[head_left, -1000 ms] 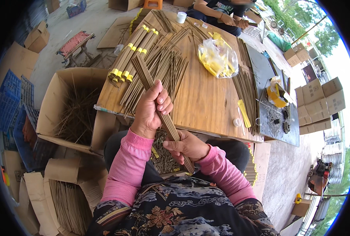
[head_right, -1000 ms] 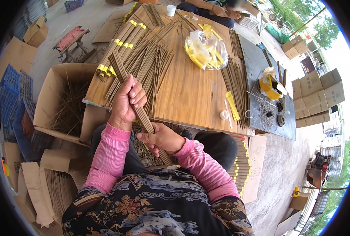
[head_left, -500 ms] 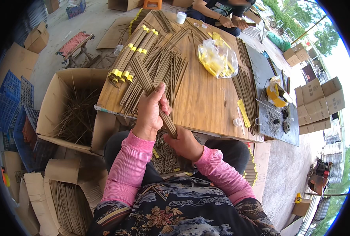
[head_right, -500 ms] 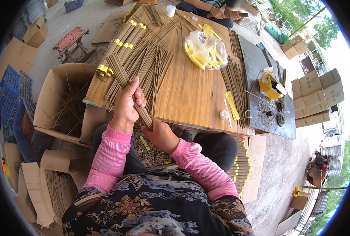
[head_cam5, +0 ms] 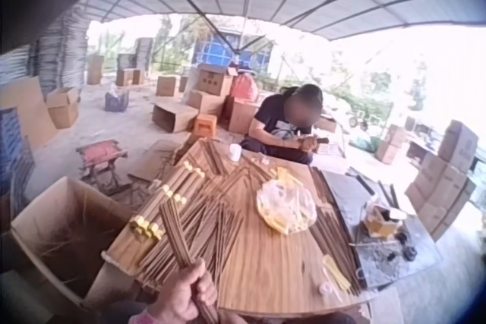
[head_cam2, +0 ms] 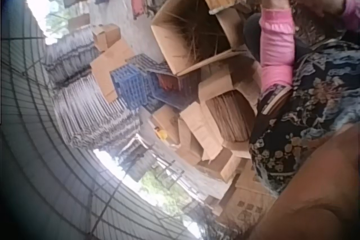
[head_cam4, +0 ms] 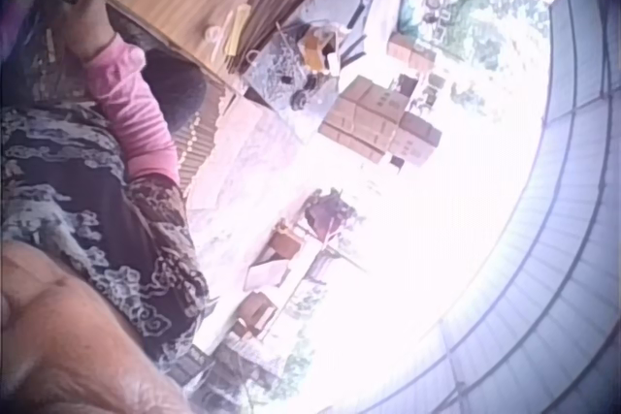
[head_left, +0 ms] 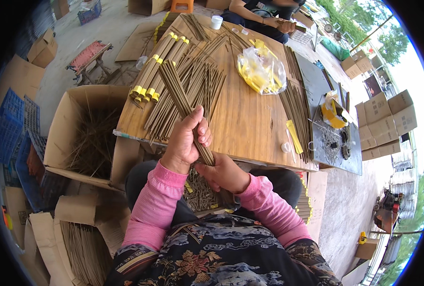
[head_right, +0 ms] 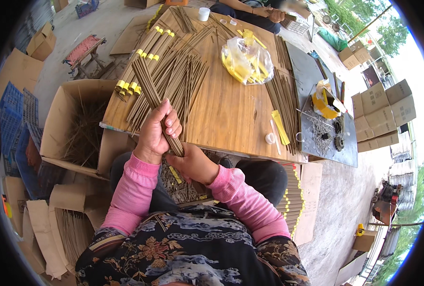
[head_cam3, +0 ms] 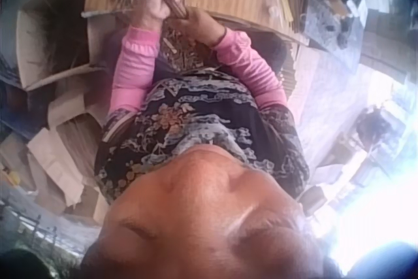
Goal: The person gathers thin wooden sticks from a cardboard box, aligns them into bundles, and secures each bundle with a yellow rubber band. The person places the finished bundles on the table and repeats the process.
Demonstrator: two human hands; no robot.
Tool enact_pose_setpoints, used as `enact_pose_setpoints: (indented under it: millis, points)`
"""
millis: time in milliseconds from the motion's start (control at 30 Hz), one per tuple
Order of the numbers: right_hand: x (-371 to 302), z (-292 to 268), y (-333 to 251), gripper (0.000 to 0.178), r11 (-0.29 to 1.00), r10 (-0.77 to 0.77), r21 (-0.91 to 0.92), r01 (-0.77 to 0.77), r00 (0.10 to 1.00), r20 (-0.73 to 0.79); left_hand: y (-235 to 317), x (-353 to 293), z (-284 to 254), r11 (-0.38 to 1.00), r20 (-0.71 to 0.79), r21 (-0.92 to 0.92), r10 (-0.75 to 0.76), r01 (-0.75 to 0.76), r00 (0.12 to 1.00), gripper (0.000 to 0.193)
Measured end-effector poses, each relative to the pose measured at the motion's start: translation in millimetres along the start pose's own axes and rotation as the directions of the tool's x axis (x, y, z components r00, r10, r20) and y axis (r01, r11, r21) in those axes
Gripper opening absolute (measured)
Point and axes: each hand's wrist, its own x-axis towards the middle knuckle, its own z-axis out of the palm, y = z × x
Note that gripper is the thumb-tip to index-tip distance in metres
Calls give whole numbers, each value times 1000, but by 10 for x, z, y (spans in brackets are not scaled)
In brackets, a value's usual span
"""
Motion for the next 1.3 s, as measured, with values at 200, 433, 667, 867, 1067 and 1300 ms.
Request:
enact_pose_setpoints:
  millis: [200,433,667,867,1067,1300]
  points:
    - [66,54,20,26,991,74,-114,-68,996,41,319,23,-112,986,-132,18,169,-169,977,37]
    - [91,-517,112,41,995,86,-58,-80,991,101,886,-49,-423,905,-196,-113,385,-411,902,29]
    - [843,-581,315,33,631,-362,-769,-104,837,-410,775,-1,-451,945,-184,-95,293,-314,938,29]
    - [957,-644,410,25,682,-339,-721,-120,821,-458,706,36,-467,973,-154,-42,220,-228,963,32]
    - [862,-595,340,20,800,-316,-595,-70,795,-518,636,64,-453,981,-137,-41,182,-189,974,33]
    - [277,-229,-46,18,750,-560,-633,193,694,-452,576,63,-412,990,-196,-44,125,-136,973,32]
